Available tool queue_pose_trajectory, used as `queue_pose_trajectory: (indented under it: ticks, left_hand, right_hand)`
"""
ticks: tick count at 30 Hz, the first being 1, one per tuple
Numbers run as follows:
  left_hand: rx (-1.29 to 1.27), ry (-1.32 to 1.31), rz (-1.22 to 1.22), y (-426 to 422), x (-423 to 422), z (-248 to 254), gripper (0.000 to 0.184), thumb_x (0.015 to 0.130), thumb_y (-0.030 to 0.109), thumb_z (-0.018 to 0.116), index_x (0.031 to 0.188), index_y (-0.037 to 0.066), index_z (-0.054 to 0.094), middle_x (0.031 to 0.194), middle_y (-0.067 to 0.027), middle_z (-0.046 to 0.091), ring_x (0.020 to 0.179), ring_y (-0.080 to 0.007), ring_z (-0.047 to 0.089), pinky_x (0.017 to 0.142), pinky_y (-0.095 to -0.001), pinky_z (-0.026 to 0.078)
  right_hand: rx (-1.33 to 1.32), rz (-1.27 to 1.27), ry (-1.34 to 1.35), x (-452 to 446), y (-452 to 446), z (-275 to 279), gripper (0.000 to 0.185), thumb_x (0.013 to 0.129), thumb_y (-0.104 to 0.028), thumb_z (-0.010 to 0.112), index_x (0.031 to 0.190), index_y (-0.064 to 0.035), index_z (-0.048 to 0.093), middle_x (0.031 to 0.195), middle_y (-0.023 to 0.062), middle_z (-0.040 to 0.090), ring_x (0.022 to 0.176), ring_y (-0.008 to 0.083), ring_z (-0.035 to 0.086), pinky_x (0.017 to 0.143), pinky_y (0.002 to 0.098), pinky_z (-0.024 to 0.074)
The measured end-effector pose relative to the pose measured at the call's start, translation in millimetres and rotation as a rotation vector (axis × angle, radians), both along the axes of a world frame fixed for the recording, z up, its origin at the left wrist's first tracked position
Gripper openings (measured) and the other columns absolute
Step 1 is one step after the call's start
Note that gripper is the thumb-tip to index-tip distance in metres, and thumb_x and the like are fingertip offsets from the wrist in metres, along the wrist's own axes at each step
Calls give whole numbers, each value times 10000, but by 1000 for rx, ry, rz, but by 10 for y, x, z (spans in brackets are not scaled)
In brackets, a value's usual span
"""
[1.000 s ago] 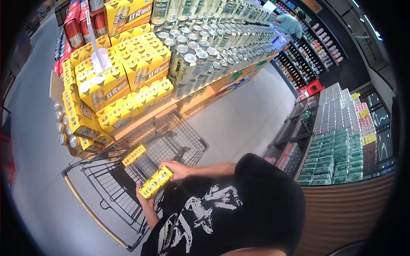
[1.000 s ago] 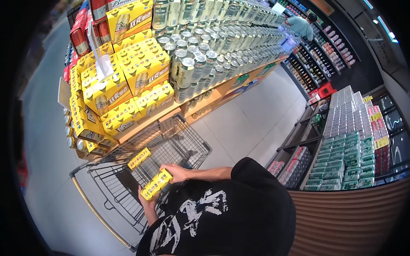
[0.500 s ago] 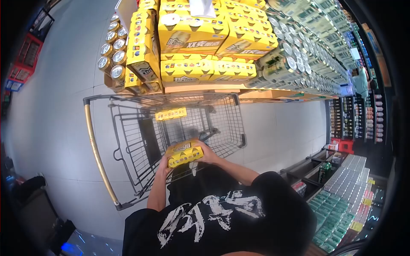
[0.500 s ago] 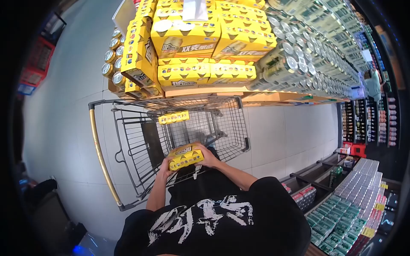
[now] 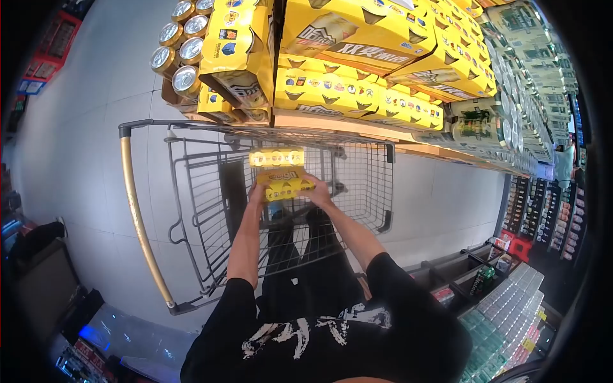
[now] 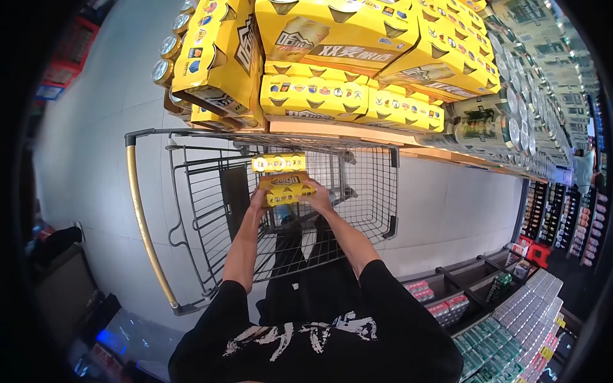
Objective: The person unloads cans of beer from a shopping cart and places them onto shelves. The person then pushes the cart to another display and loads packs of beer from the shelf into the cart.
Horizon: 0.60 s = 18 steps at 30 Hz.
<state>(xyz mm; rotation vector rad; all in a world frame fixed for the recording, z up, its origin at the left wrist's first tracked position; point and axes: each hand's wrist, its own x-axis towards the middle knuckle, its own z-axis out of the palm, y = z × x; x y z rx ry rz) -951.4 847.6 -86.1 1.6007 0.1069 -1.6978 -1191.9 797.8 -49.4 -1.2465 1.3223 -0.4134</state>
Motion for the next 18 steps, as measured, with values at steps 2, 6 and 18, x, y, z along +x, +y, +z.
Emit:
queue_pose_trajectory:
  ticks: [2,6,18]
  left_hand:
    - [23,18,-14,-138,69,68,530,841,261,714,1335,204,534,1158,-77,652,923,-236,675,731,-458,542]
    - [139,-217,-66,-323,169,-70,547,820,319,732,1308,176,531,1139,-89,641,974,-264,666,782,-502,562]
    - [-82,-226,409,32,-427,539,920,891,307,762,1577,181,161,1368,-142,487,1121,-229,570,871,-410,520]
  right_hand:
    - [59,-38,-28,78,-102,-197,619,689,-125,907,1245,-18,658,1295,116,649,1075,182,654,912,317,538]
    - [-130,-29,98,301,-205,15,566,719,-104,882,1241,-54,668,1263,112,653,1106,194,644,927,323,534]
    - [-289,-142,-17,242,113,-59,818,753,-128,834,1439,-8,403,1326,160,537,1241,283,521,1016,397,467]
